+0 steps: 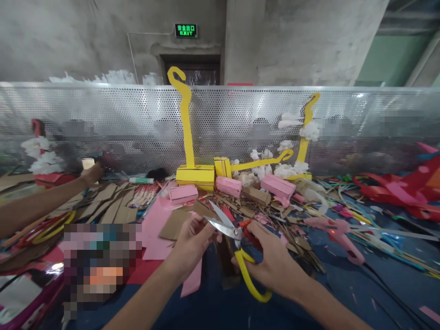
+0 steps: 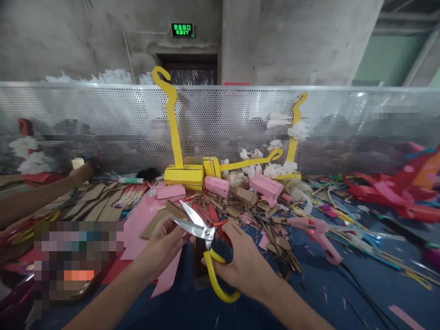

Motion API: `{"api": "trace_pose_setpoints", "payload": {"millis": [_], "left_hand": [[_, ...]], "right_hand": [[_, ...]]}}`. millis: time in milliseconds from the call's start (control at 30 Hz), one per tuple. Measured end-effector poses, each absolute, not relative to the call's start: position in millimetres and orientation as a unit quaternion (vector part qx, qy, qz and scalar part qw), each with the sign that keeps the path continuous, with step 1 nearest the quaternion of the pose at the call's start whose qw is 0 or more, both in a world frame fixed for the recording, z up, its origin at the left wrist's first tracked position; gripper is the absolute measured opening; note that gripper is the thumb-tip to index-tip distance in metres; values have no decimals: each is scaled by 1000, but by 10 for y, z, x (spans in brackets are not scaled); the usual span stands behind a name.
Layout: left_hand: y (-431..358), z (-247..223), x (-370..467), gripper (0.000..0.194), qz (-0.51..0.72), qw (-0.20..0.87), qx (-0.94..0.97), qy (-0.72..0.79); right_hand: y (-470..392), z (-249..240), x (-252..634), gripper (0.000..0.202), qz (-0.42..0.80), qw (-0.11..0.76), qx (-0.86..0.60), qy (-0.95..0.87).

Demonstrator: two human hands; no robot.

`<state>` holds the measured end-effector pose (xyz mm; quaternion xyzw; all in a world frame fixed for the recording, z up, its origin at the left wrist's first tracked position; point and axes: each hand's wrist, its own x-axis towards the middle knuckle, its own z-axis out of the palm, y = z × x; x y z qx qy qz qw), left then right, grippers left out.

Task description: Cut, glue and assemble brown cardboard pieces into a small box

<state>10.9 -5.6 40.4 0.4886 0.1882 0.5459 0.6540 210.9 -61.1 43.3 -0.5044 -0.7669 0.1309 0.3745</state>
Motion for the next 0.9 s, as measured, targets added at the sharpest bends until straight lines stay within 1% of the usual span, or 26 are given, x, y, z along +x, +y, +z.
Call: {"api": "trace_pose_setpoints", "payload": {"millis": [300,567,900], "left_hand": [[-36,366,95,26,543,637,508,202],[-42,338,113,21,575,595,515,224],[-74,347,117,19,582,578,526,224]], "right_hand": [[-614,428,2114,32,145,377,-514,-757],[-608,447,2098,32,152,375,-514,-757],[-617,470,2073,29,150,370,-513,-760]]}}
